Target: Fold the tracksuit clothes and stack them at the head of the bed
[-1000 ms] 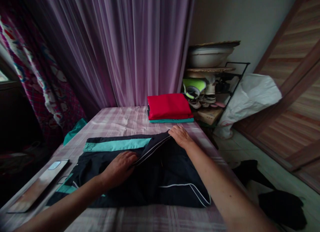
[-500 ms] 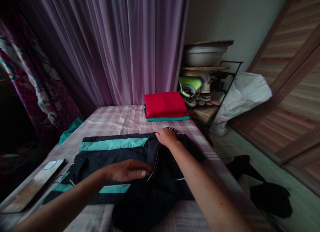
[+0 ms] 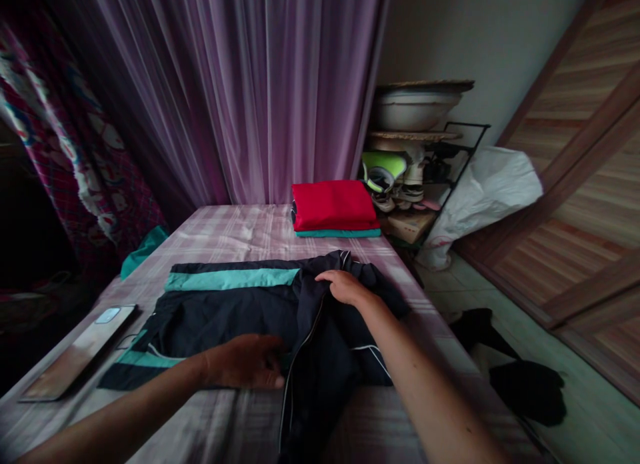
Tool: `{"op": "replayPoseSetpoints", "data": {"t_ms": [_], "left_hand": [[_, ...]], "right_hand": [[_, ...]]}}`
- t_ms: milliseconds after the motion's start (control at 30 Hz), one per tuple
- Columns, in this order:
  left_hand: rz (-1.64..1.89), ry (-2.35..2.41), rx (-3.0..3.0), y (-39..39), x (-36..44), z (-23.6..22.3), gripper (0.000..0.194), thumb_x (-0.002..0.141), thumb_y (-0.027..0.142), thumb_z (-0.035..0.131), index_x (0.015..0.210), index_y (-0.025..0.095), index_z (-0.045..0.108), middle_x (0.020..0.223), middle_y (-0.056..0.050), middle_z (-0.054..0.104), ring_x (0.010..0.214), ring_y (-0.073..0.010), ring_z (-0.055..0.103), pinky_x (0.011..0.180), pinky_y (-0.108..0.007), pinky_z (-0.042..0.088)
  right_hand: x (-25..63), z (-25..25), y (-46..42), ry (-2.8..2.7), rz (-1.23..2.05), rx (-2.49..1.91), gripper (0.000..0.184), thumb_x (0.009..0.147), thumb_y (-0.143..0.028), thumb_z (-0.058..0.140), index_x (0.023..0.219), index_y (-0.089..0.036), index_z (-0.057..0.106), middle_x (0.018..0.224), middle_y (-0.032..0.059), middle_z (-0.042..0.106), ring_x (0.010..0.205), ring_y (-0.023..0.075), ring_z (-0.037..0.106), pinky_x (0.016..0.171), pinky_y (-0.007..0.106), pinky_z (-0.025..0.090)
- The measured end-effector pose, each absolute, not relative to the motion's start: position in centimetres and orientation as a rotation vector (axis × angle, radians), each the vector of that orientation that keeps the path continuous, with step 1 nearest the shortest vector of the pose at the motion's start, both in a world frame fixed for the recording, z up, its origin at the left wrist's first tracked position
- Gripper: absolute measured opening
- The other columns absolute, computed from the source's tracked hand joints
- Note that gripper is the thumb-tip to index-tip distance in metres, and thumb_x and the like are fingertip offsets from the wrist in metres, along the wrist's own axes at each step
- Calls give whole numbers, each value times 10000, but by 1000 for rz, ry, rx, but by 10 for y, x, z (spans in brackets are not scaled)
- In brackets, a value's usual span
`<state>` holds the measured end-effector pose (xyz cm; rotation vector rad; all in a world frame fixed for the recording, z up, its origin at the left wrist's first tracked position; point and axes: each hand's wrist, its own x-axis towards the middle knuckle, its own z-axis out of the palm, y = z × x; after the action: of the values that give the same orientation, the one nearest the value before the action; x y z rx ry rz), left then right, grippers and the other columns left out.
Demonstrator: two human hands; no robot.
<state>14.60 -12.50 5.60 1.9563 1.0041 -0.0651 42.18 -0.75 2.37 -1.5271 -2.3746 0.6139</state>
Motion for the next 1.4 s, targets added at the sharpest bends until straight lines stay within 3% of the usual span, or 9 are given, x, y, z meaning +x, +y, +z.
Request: {"op": "replayPoseSetpoints", "data": {"t_ms": [100,367,533,667,833,967,1100,1233,1400], "left_hand": [[-17,1197,2029,-135,160,53,621,678,632,707,1140,228,620,1014,-83,759,917,-301,707,725,-345,504],[149,1430,2087,-128,167,57,234,780,264,547,993,216,631,878,-66,710,817,-232,652,737,-334,488],[300,1361,1746,-93,133,68,296,865,357,433,1026,189,615,736,11,625,663,-147,578,572,-242,445],[356,1435,1854,-68,104,77,375,844,519,474,915,195,650,766,4,636,748,-169,581,650,-258,460],[0,1425,1878,-75,74,88,523,713,711,579,794,203,668,705,10,647,698,-182,591,592,-250,420],[-160,1282,1712,-99,48,84,447,618,613,720,801,207,680,748,20,689,731,-185,613,617,-243,448],[-103,1220,1635,-89,11,99,444,713,586,656,944,208,685,900,5,732,801,-184,635,710,-259,492],[-161,1610,2098,-39,-21,124,409,838,510,551,931,135,685,794,-1,689,766,-163,620,735,-251,467],[-171,2065,2301,7,-34,98,446,889,502,503,1085,141,678,1003,-83,732,1009,-275,661,850,-306,463]], "right_hand": [[428,19,-11,-2386,666,-1441,666,692,19,415,1242,-234,691,1344,35,652,1281,182,564,1139,359,371],[434,-1,-10,-2325,493,-1470,448,824,-60,481,1170,-230,711,1271,46,692,1227,190,601,1111,379,406],[431,5,-15,-2366,361,-1591,424,846,-105,534,1242,-202,651,1266,88,681,1198,211,602,1053,356,424],[421,17,-17,-2394,116,-1699,366,875,-135,512,1203,-214,656,1225,91,686,1202,227,568,1038,376,383],[413,33,-6,-2424,51,-1791,350,858,-121,457,1097,-197,700,1157,107,699,1179,238,552,995,359,368],[415,43,9,-2491,102,-1770,376,831,-89,423,1010,-195,736,1125,100,712,1153,227,569,978,331,364],[417,52,24,-2552,169,-1772,394,838,-107,397,979,-205,752,1040,100,738,1024,233,632,910,323,403],[412,58,42,-2539,222,-1845,382,854,-157,401,1039,-225,729,1049,82,750,978,244,661,850,328,434],[400,50,54,-2477,197,-1935,367,903,-254,434,1189,-217,660,1121,97,737,1061,253,654,929,360,419]]}}
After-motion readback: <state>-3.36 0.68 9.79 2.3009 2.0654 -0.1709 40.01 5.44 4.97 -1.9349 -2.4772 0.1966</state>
